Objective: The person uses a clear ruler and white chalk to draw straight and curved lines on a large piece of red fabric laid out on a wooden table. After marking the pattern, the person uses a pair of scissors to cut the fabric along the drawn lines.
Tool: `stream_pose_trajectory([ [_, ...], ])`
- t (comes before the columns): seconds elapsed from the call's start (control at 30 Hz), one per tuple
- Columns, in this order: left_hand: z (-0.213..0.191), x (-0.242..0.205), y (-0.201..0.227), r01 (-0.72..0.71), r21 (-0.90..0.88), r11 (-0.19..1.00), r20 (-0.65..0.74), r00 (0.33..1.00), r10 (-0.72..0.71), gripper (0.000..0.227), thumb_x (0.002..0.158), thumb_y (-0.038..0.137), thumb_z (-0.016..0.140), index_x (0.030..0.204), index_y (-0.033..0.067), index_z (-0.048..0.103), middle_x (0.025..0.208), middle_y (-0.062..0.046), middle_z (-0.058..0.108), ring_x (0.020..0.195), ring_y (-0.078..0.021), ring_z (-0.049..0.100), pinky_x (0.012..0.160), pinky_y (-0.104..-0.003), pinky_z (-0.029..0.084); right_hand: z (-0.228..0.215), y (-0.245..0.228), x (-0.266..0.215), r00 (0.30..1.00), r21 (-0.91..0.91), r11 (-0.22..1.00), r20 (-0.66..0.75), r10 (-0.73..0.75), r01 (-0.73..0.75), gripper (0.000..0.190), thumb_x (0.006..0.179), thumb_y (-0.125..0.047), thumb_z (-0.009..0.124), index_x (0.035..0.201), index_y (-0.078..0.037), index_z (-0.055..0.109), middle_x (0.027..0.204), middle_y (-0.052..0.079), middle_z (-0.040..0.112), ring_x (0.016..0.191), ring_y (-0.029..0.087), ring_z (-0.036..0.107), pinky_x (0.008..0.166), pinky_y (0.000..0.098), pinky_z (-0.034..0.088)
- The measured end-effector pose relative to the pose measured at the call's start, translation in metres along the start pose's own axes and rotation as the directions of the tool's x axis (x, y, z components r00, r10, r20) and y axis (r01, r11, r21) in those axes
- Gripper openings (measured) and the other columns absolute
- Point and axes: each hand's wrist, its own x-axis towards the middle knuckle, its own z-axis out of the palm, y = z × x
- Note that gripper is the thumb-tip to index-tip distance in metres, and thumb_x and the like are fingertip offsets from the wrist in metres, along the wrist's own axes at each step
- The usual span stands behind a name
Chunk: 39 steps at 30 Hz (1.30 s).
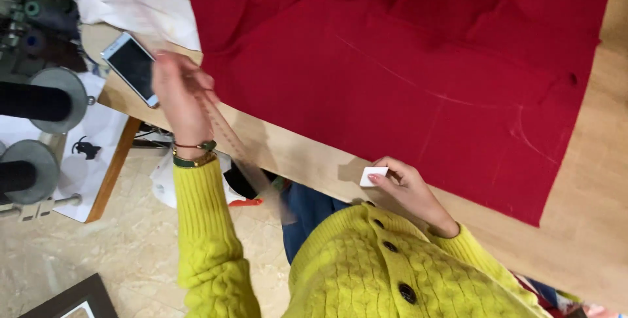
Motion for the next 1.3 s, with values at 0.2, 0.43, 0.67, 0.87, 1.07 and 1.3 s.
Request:
stream_pose_trajectory([
  [0.2, 0.039, -0.071, -0.084, -0.141, 0.595, 0.791, 0.376, 0.919, -0.119, 0.019, 0.102, 0.016, 0.058, 0.122, 0.0155, 0.057, 0.096, -0.02, 0.071, 0.089, -0.0454, 0.069, 0.08, -0.054, 0.054, -0.02, 0.032, 0.073, 0.984, 0.123, 0.988, -0.136, 0.114, -0.098, 0.009, 0.102, -0.01, 0.06, 0.105, -0.003, 0.065, 0.064, 0.011, 0.066, 0.044, 0.012, 0.055, 0.044, 0.0231, 0.043],
  [0.43, 0.086, -0.116, -0.139, -0.433, 0.758, 0.489, 0.535, 0.84, -0.085, 0.054, 0.108, 0.03, 0.048, 0.161, 0.0309, 0.035, 0.077, -0.011, 0.076, 0.072, -0.0268, 0.076, 0.081, -0.039, 0.053, -0.056, 0.038, 0.173, 0.971, -0.024, 0.999, -0.234, 0.042, -0.049, 0.03, 0.104, -0.004, 0.057, 0.132, 0.004, 0.05, 0.073, 0.011, 0.064, 0.051, 0.015, 0.058, 0.055, 0.0266, 0.044],
  [0.67, 0.088, -0.108, -0.16, -0.489, 0.789, 0.372, 0.555, 0.827, -0.091, 0.051, 0.108, 0.037, 0.045, 0.159, 0.0334, 0.039, 0.073, -0.009, 0.075, 0.068, -0.024, 0.075, 0.08, -0.037, 0.054, -0.065, 0.034, 0.237, 0.952, -0.167, 0.978, -0.297, 0.073, -0.127, 0.036, 0.1, -0.007, 0.062, 0.134, -0.001, 0.049, 0.068, 0.005, 0.066, 0.045, 0.013, 0.059, 0.048, 0.0247, 0.045],
  [0.87, 0.087, -0.105, -0.168, -0.517, 0.796, 0.316, 0.563, 0.823, -0.073, 0.052, 0.109, 0.041, 0.042, 0.16, 0.0335, 0.037, 0.069, -0.007, 0.074, 0.064, -0.0234, 0.075, 0.079, -0.037, 0.056, -0.066, 0.036, 0.257, 0.96, -0.215, 0.969, -0.274, 0.059, -0.121, 0.036, 0.099, -0.006, 0.062, 0.132, 0.0, 0.052, 0.065, 0.005, 0.066, 0.043, 0.013, 0.059, 0.045, 0.0246, 0.045],
  [1.07, 0.086, -0.1, -0.159, -0.521, 0.794, 0.312, 0.573, 0.813, -0.102, 0.053, 0.108, 0.041, 0.042, 0.16, 0.0322, 0.037, 0.069, -0.008, 0.075, 0.066, -0.0252, 0.076, 0.077, -0.039, 0.058, -0.063, 0.03, 0.263, 0.965, -0.224, 0.967, -0.253, 0.062, -0.121, 0.036, 0.098, -0.006, 0.062, 0.132, 0.002, 0.053, 0.065, 0.006, 0.065, 0.042, 0.012, 0.058, 0.044, 0.0243, 0.045],
  [1.3, 0.091, -0.102, -0.159, -0.472, 0.822, 0.318, 0.54, 0.824, -0.172, 0.056, 0.107, 0.042, 0.045, 0.161, 0.0335, 0.035, 0.069, -0.013, 0.074, 0.068, -0.0323, 0.076, 0.073, -0.045, 0.061, -0.061, 0.027, 0.266, 0.963, -0.237, 0.963, -0.262, 0.064, -0.128, 0.034, 0.098, -0.005, 0.06, 0.131, 0.004, 0.053, 0.064, 0.006, 0.065, 0.042, 0.012, 0.057, 0.045, 0.0244, 0.045],
])
